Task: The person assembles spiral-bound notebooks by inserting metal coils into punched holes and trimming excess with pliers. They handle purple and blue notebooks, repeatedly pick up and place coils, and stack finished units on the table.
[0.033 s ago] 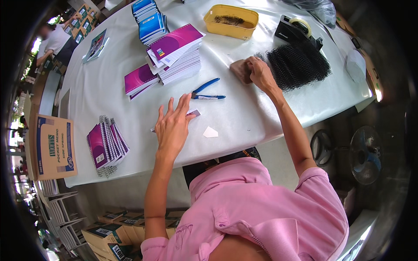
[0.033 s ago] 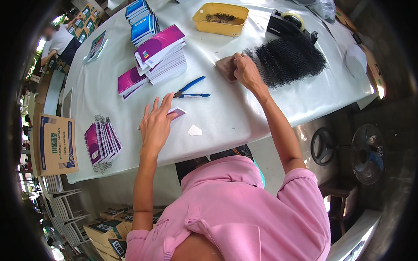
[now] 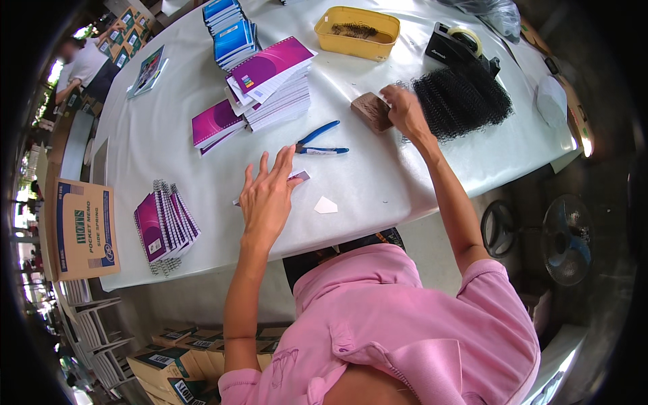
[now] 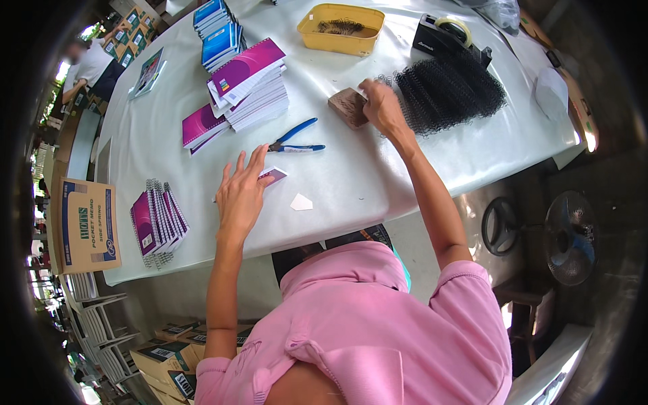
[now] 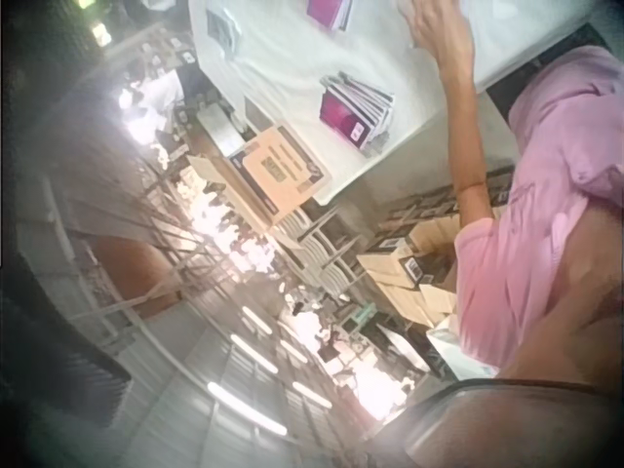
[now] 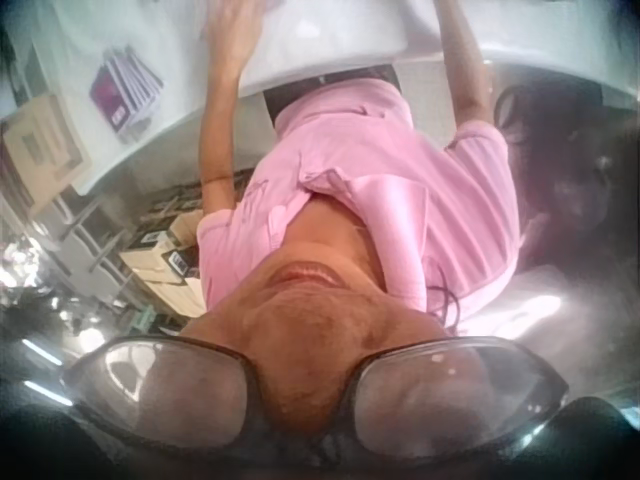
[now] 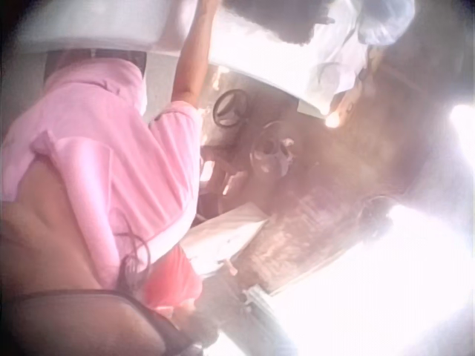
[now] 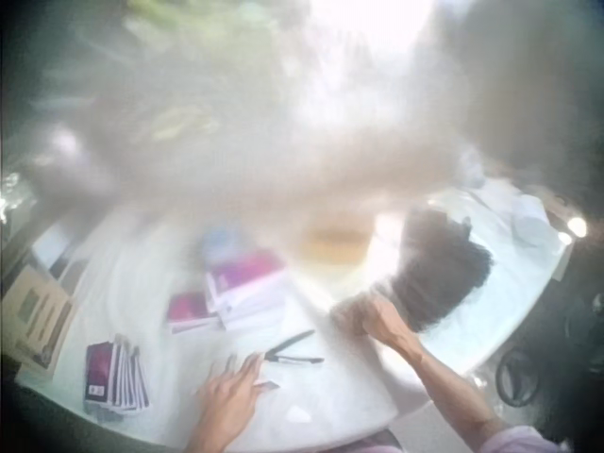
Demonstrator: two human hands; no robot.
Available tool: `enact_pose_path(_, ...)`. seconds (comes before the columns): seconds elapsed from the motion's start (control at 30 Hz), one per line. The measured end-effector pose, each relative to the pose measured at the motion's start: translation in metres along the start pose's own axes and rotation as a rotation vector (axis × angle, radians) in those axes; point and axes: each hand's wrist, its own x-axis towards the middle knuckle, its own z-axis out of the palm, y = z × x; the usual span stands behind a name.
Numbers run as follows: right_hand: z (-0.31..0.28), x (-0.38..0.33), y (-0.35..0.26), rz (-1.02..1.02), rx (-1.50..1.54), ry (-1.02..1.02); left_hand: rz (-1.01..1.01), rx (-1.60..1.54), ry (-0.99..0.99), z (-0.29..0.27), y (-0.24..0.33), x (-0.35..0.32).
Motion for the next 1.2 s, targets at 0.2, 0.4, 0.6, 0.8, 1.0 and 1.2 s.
enact_pose_path(0.2, -0.003, 0.026, 0.019, 0.096, -0.48, -0.031, -0.026, -0.036, -0.006, -0.006, 0.006, 0.003)
enact_pose_path(0.4, -0.013, 0.036, 0.014, 0.076, -0.511, -0.225, 0.016, -0.033, 0.001, -0.003, 0.0, 0.0)
enact_pose_path(0.6, -0.026, 0.039, 0.013, 0.026, -0.318, -0.257, 0.041, -0.019, 0.02, -0.003, -0.003, 0.002)
enact_pose_path(0.8, -0.052, 0.024, -0.059, -0.2, 0.292, -0.241, 0.046, -0.037, 0.046, -0.002, -0.004, 0.006)
enact_pose_path(1.0, -0.026, -0.016, -0.141, -0.15, 0.674, -0.55, 0.042, -0.032, 0.043, -0.002, -0.008, 0.006)
enact_pose_path(1.2, -0.012, -0.013, -0.137, -0.138, 0.786, -0.621, 0.059, -0.01, 0.044, 0.001, -0.01, 0.007)
